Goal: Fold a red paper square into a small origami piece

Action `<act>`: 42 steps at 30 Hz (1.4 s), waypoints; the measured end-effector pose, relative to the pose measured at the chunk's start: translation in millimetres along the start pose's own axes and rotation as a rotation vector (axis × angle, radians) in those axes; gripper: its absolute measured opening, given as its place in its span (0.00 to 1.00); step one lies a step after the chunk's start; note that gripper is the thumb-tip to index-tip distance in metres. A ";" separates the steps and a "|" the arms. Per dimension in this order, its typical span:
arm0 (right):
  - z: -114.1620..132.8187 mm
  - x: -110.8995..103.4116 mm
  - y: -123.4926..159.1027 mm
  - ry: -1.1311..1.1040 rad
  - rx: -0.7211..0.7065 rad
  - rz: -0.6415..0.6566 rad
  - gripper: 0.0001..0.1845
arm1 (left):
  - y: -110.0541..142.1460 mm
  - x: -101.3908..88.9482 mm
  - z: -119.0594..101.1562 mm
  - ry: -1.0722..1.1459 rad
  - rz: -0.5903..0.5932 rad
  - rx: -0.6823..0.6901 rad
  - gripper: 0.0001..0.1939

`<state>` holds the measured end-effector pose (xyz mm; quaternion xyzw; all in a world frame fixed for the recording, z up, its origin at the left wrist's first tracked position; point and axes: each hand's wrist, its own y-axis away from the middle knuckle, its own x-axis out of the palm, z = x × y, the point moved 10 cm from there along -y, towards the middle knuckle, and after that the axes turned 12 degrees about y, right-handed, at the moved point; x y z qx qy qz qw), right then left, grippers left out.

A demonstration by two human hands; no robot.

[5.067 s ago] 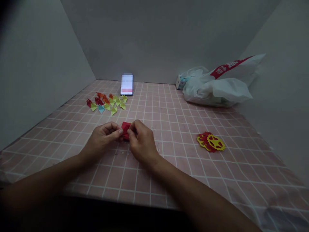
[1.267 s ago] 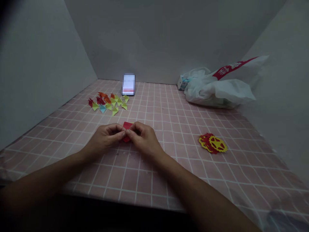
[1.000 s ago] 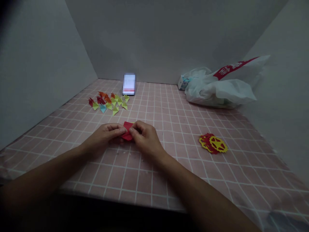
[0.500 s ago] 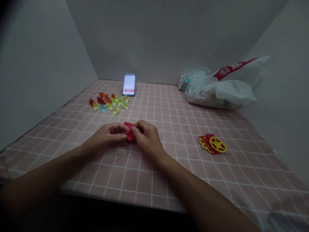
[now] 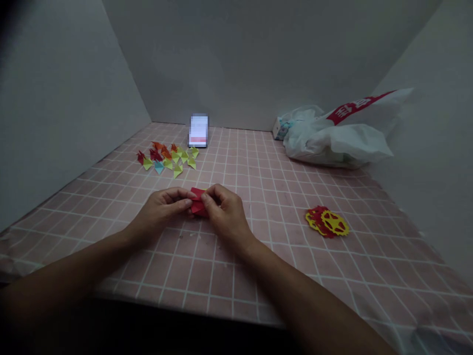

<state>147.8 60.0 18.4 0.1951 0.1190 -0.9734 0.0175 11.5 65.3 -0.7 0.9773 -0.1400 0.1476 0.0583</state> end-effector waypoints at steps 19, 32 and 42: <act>0.6 11.0 4.8 -0.100 0.034 0.087 0.06 | 3.8 0.1 -5.4 -0.061 -0.040 0.021 0.07; 8.5 5.3 3.9 0.041 -0.043 0.046 0.06 | -0.6 -4.5 15.0 0.148 -0.030 -0.125 0.09; 8.4 4.4 3.5 0.074 -0.049 0.038 0.06 | -1.3 -4.4 16.0 0.149 -0.010 -0.131 0.09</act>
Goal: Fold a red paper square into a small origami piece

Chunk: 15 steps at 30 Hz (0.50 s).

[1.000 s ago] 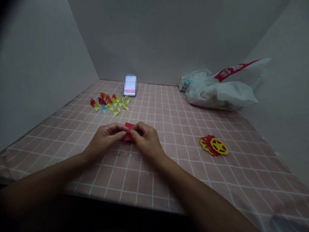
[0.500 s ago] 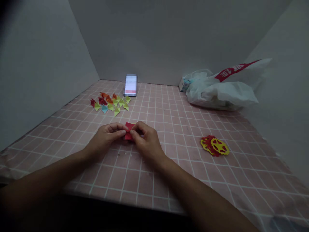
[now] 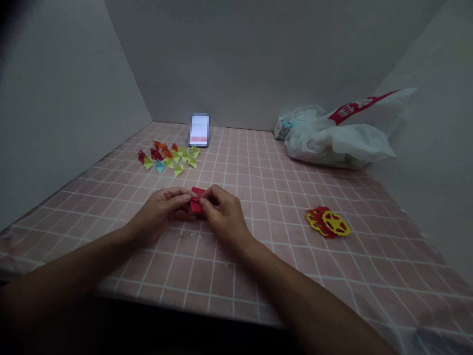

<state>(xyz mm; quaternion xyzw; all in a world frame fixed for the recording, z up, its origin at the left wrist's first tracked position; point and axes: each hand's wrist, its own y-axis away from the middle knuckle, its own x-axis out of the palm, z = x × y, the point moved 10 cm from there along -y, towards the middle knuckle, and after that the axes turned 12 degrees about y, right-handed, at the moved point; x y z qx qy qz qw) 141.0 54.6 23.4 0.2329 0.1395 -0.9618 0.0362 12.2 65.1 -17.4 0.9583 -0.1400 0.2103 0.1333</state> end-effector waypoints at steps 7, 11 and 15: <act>-1.1 2.3 0.6 -0.047 0.022 0.011 0.06 | -2.2 -1.1 2.4 -0.045 0.009 -0.005 0.10; 0.5 2.1 0.2 -0.045 0.019 0.016 0.07 | -0.8 -0.9 1.3 -0.043 -0.006 -0.003 0.10; 3.1 2.5 0.8 -0.040 0.014 0.024 0.07 | 0.5 1.2 -0.8 -0.047 -0.008 0.000 0.10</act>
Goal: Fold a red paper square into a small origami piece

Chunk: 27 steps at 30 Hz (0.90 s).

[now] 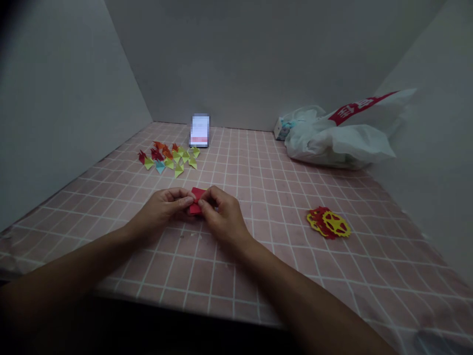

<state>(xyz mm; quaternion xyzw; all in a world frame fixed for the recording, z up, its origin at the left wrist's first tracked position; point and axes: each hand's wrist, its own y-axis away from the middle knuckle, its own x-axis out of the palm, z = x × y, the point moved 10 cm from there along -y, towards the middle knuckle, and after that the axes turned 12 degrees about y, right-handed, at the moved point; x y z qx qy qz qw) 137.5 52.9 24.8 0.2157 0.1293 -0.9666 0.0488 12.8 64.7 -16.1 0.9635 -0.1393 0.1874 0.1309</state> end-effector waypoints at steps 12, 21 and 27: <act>-0.5 -0.4 -0.2 0.030 -0.016 -0.006 0.07 | -2.1 -0.6 -2.9 0.008 0.022 0.004 0.11; -1.9 1.6 -0.4 0.007 -0.010 0.024 0.06 | -2.7 -1.1 -2.6 -0.001 0.026 -0.024 0.13; -3.3 4.7 -0.3 -0.021 0.003 0.047 0.07 | -3.2 0.4 -6.0 -0.123 0.054 0.011 0.10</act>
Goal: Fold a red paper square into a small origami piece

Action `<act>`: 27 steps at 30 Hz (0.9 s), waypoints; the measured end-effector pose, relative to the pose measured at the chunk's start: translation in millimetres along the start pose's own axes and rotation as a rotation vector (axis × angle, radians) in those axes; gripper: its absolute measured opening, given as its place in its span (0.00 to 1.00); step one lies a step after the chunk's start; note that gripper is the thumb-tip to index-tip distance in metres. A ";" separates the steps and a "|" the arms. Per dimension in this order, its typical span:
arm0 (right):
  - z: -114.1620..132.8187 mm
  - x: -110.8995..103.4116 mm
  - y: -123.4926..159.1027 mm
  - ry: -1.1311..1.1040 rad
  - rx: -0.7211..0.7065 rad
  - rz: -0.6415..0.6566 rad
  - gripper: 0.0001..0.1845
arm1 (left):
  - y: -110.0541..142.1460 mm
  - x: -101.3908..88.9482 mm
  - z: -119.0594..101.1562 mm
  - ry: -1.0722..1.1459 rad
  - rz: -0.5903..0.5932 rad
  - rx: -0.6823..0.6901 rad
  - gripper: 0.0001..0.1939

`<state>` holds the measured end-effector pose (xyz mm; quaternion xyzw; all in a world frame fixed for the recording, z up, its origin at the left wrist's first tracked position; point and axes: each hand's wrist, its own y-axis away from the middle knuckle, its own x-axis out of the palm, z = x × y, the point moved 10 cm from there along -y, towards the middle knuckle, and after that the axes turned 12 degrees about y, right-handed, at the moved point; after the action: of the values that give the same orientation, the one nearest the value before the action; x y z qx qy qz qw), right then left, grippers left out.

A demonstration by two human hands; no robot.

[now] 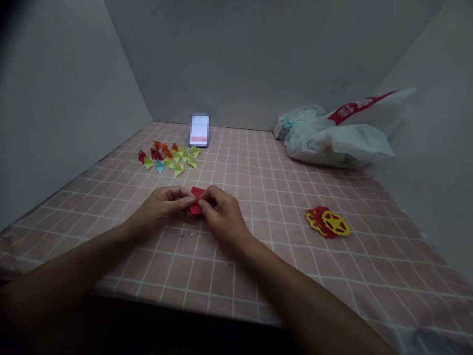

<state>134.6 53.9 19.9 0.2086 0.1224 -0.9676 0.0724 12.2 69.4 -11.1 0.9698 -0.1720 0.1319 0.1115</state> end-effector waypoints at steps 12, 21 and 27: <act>-7.7 9.7 -2.1 -0.112 0.047 0.093 0.10 | 1.6 0.3 -0.6 -0.025 0.006 0.010 0.12; -13.5 11.4 -1.4 -0.172 0.095 0.094 0.12 | 2.3 1.4 -4.9 -0.041 -0.004 0.038 0.11; -12.2 11.0 -1.9 -0.124 0.085 0.095 0.10 | 3.0 3.1 -2.2 -0.024 0.004 0.004 0.11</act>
<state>129.0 58.0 4.9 0.1565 0.0666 -0.9785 0.1169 13.5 66.2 -7.6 0.9712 -0.1751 0.1209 0.1070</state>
